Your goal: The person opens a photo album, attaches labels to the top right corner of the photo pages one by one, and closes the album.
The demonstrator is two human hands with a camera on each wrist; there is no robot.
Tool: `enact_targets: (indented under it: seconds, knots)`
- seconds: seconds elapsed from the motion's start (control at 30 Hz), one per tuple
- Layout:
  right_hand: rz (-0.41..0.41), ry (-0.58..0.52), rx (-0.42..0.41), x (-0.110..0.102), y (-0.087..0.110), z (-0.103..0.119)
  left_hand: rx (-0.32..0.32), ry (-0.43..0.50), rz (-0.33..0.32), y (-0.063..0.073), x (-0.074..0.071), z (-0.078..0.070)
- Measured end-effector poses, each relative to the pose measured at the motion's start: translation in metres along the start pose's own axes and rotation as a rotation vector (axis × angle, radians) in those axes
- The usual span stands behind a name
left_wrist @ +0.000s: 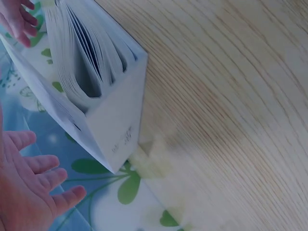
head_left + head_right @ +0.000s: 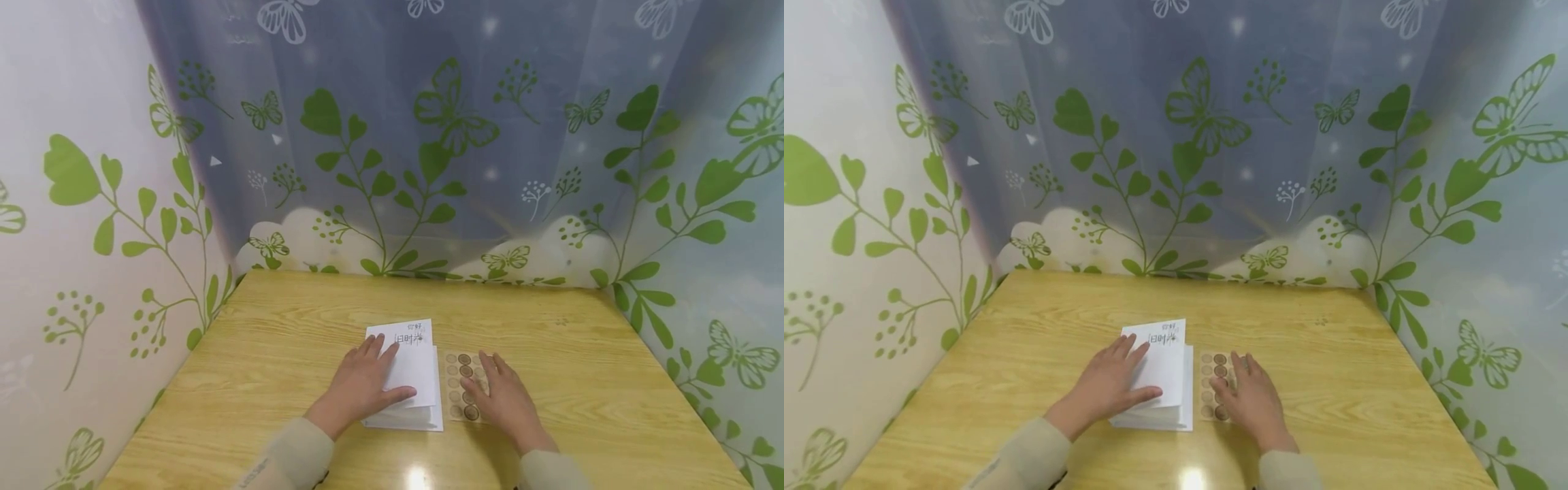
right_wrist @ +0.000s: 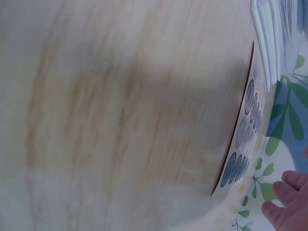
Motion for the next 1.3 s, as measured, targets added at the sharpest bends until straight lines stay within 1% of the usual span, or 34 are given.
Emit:
enact_targets:
  seconds: [0.27, 0.43, 0.53, 0.73, 0.83, 0.97, 1.07, 1.17, 1.3]
  knots:
    - [0.008, -0.049, -0.002, 0.008, 0.002, 0.005, 0.046, -0.047, 0.003, -0.002, 0.001, -0.019]
    - [0.009, -0.070, 0.014, 0.012, 0.004, 0.008, 0.081, -0.034, 0.000, -0.001, 0.002, -0.033]
    - [0.003, -0.084, 0.001, 0.014, 0.005, 0.012, 0.101, -0.045, -0.002, -0.001, 0.006, -0.039]
    - [-0.011, -0.100, -0.028, 0.018, 0.009, 0.019, 0.154, -0.103, -0.038, 0.000, 0.009, -0.047]
    - [-0.015, -0.110, -0.043, 0.021, 0.009, 0.023, 0.175, -0.113, -0.060, 0.001, 0.009, -0.048]
    - [-0.024, -0.120, -0.074, 0.025, 0.007, 0.028, 0.198, -0.123, -0.101, 0.001, 0.006, -0.047]
    - [-0.013, -0.132, -0.078, 0.029, 0.005, 0.030, 0.209, -0.106, -0.130, 0.003, 0.003, -0.044]
    - [0.003, -0.153, -0.075, 0.035, 0.005, 0.033, 0.216, -0.074, -0.142, 0.006, 0.000, -0.042]
    - [-0.007, -0.159, -0.109, 0.042, 0.008, 0.039, 0.206, -0.028, -0.155, 0.010, -0.002, -0.040]
Point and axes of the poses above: each hand's wrist, its own y-axis away from the middle knuckle, its own x-axis out of the palm, z = x × y, the point moved 6 cm from there along -y, towards the middle knuckle, and after that the axes turned 5 degrees about -z, right-handed, at the moved point
